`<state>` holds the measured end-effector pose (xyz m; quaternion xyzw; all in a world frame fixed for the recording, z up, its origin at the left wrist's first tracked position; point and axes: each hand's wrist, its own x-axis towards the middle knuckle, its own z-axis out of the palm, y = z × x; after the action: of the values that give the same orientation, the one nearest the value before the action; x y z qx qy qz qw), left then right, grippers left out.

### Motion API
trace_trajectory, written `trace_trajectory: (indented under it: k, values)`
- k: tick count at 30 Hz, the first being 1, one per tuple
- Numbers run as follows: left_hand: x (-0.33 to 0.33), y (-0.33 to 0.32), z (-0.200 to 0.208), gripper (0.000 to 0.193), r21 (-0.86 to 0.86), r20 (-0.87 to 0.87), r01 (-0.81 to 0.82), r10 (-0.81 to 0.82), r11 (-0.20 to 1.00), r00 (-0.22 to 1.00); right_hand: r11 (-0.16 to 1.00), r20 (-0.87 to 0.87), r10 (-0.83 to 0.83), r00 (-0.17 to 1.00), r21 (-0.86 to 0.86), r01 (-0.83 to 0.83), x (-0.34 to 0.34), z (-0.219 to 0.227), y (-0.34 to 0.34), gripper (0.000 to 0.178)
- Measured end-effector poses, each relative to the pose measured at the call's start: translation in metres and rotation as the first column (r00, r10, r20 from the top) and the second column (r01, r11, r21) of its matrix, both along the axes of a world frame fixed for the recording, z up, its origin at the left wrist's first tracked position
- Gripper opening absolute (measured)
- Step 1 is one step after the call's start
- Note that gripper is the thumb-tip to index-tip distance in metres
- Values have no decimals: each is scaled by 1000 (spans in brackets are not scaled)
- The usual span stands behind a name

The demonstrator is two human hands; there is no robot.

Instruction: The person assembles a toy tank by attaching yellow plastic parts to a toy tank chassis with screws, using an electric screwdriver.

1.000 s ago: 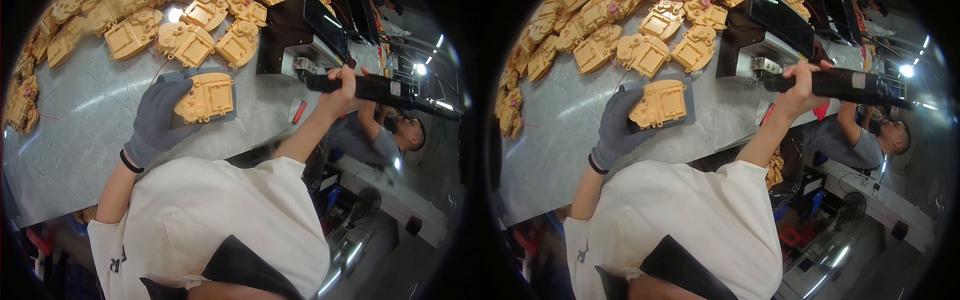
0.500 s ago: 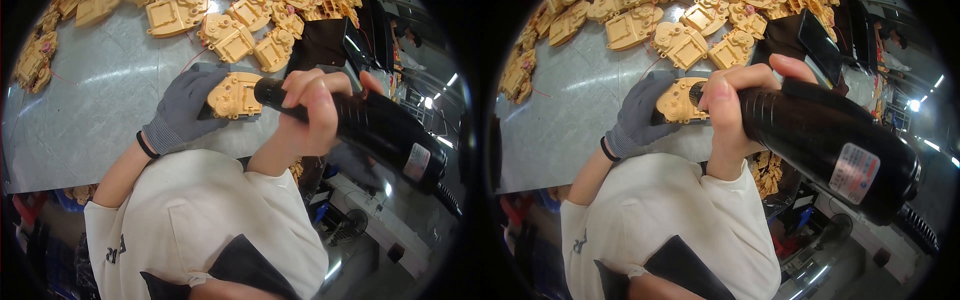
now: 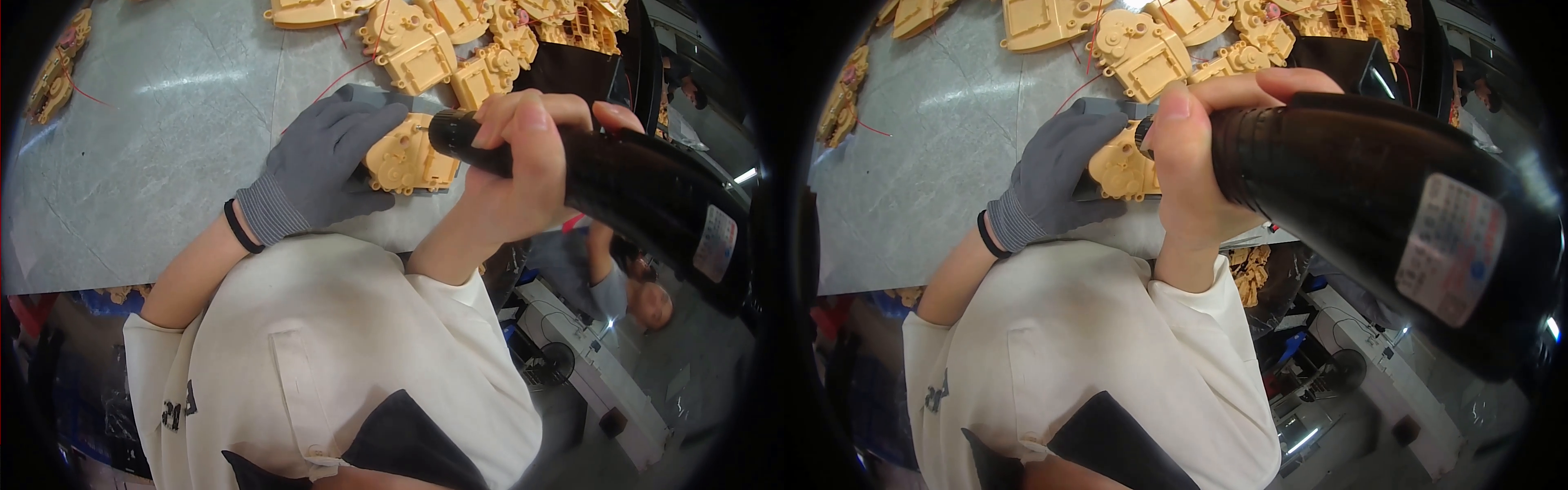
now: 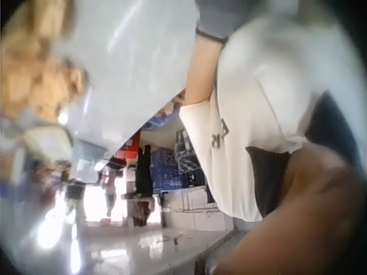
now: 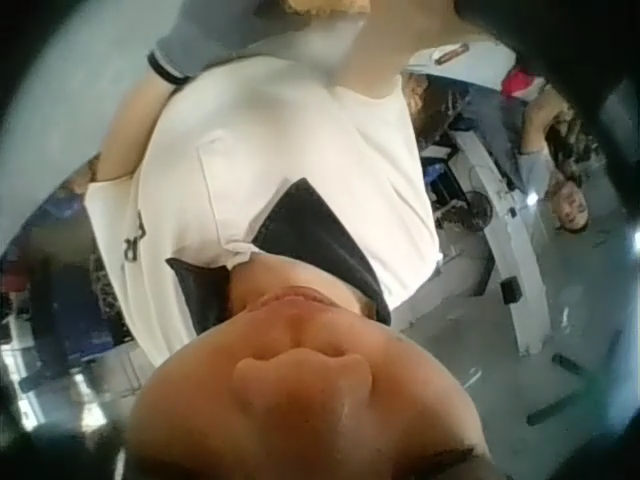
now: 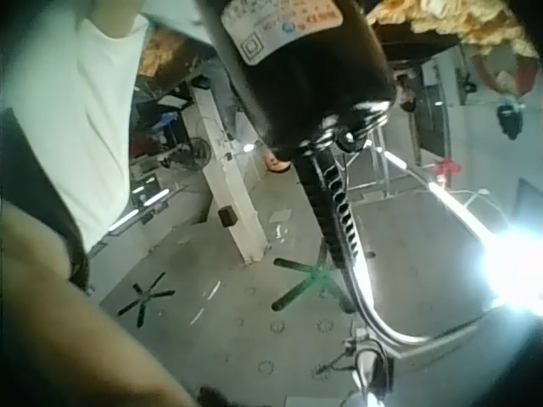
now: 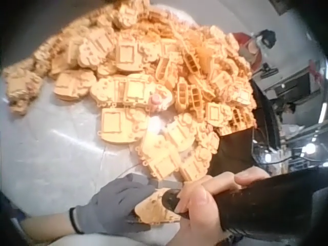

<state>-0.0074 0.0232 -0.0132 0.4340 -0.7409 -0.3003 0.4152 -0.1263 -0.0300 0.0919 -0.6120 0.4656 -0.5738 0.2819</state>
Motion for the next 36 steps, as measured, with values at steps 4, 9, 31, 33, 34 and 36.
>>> trace_trajectory:
  k: [4, 9, 31, 33, 34, 36]
  values:
    - [4, -5, -2, 89, 15, -2, 27, -27, 1000, 1000, 1000, 57, 20, 998, 2, -20, 0, -5, -6, 48]
    - [1, -12, 15, 86, -1, -46, 69, -69, 998, 997, 999, 202, -39, 978, 7, 39, -7, -3, -3, 46]
    - [274, 367, -147, 40, 405, -145, -871, 921, -278, -362, 1000, 779, -22, 626, 4, 30, -107, -25, 23, 31]
    - [302, 316, -151, 41, 247, 109, -869, 904, -428, -414, 997, 757, -60, 651, 19, 69, -100, -24, 29, 34]
    - [293, 249, -73, 44, -390, 389, -889, 832, -240, -395, 1000, 767, -16, 642, 0, 25, -100, -25, 25, 35]
    - [233, 125, 50, 58, -45, -287, -998, 957, -42, -27, 999, 748, 20, 663, -41, 17, -97, -20, 26, 36]
